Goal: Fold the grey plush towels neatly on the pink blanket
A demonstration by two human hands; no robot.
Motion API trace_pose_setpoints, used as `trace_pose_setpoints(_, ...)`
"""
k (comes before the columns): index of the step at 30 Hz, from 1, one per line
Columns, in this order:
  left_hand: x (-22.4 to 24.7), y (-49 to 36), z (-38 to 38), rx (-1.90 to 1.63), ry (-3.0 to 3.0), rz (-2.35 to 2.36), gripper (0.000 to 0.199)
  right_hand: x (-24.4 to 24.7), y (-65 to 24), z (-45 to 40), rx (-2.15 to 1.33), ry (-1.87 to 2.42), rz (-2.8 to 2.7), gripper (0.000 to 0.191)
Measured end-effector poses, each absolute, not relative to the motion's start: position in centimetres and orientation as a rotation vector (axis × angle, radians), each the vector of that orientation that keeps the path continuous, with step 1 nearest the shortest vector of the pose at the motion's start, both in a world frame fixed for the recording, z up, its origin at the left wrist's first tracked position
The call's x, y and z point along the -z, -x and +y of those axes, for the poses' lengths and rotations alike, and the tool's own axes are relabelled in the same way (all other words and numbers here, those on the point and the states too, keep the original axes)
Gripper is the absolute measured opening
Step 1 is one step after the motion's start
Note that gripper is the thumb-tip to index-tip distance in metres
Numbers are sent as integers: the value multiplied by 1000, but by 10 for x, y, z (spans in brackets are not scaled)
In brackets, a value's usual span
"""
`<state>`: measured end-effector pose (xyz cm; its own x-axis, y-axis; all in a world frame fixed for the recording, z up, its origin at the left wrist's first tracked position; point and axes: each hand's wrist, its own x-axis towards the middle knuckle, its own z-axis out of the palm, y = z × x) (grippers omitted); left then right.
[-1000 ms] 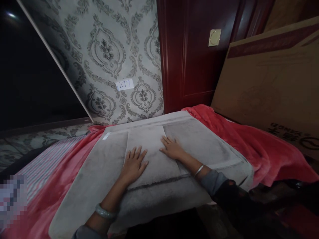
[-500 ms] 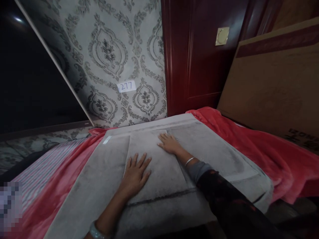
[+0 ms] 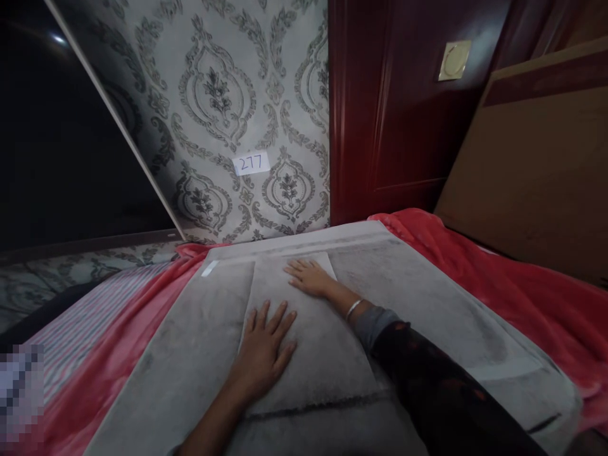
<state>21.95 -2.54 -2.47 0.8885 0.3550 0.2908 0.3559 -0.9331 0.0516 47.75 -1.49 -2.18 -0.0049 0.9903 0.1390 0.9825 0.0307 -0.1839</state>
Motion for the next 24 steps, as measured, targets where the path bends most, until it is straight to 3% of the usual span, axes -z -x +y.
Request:
trace_pose_setpoints(10,21,-218,-27,563,3104,-615,56,16,-513,6,-48,2313,-1830,60)
trace_pose_setpoints(15,14,-202,-32,654,3165,-629,41,1,-471,-4,-4,2070,-2068,55)
trace_pose_setpoints(19,20,-175,-48,611,3136,-559,56,5,-429,-5,-204,1720,-2368,55)
trace_pose_setpoints(24,34,-163,-56,468,3112,-547,67,12,-426,31,-241,1770,-2348,58)
